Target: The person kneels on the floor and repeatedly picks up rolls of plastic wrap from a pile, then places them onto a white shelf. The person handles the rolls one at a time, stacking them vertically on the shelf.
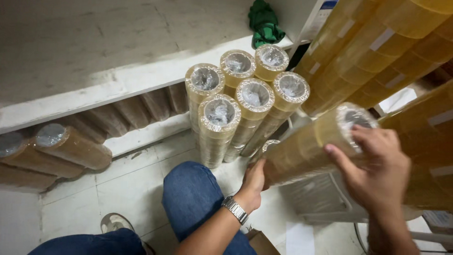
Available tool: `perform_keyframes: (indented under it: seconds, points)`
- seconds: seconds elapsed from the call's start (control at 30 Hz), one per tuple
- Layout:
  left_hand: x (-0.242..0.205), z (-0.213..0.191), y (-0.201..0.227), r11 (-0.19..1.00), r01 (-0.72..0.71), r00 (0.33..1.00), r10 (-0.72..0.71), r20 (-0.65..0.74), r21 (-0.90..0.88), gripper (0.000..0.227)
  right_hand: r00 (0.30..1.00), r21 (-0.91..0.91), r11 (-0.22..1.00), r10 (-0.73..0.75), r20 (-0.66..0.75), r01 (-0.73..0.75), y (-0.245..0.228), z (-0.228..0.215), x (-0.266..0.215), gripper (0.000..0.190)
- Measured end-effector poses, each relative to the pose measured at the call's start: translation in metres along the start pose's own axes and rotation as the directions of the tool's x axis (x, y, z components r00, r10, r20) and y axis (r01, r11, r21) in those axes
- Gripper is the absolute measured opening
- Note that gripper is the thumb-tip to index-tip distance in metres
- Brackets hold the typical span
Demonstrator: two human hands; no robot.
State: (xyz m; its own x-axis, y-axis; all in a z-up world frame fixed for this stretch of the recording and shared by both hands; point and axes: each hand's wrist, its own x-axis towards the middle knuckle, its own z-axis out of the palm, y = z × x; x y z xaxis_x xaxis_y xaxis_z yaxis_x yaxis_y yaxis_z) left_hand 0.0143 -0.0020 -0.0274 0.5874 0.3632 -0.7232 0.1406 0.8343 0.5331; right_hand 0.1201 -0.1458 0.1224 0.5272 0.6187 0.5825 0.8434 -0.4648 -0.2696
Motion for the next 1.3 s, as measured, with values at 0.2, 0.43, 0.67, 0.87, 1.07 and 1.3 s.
perform_keyframes:
  seconds: [0.2, 0.43, 0.67, 0.87, 1.07, 1.3]
  points:
    - [0.032, -0.022, -0.017, 0.985, 0.138, 0.982, -0.122, -0.146, 0.102, 0.053, 0.997, 0.124, 0.992, 0.005, 0.074, -0.014, -0.004, 0.054, -0.020, 0.038]
    - [0.026, -0.016, -0.017, 0.998, -0.010, 1.000, 0.010, 0.004, 0.058, 0.077, 1.000, 0.182, 0.983, -0.029, 0.010, 0.027, 0.005, 0.064, -0.016, 0.033]
    - [0.030, 0.021, -0.012, 0.990, -0.144, 0.962, 0.138, 0.234, 0.010, 0.070, 0.988, 0.101, 0.990, -0.087, -0.125, 0.100, 0.044, 0.085, -0.002, 0.034]
    - [0.052, 0.020, -0.022, 0.941, -0.237, 0.944, 0.164, 0.288, 0.241, 0.079, 0.992, 0.162, 0.984, -0.054, -0.117, 0.073, 0.052, 0.114, -0.008, 0.034]
    - [0.096, -0.001, -0.059, 0.896, -0.251, 0.937, 0.129, 0.325, 0.367, 0.102, 0.996, 0.239, 0.967, -0.078, -0.046, 0.086, 0.054, 0.129, -0.009, 0.033]
    - [0.078, -0.009, -0.045, 0.868, -0.283, 0.916, 0.119, 0.383, 0.408, 0.112, 0.996, 0.179, 0.982, -0.040, -0.077, 0.053, 0.049, 0.138, -0.010, 0.039]
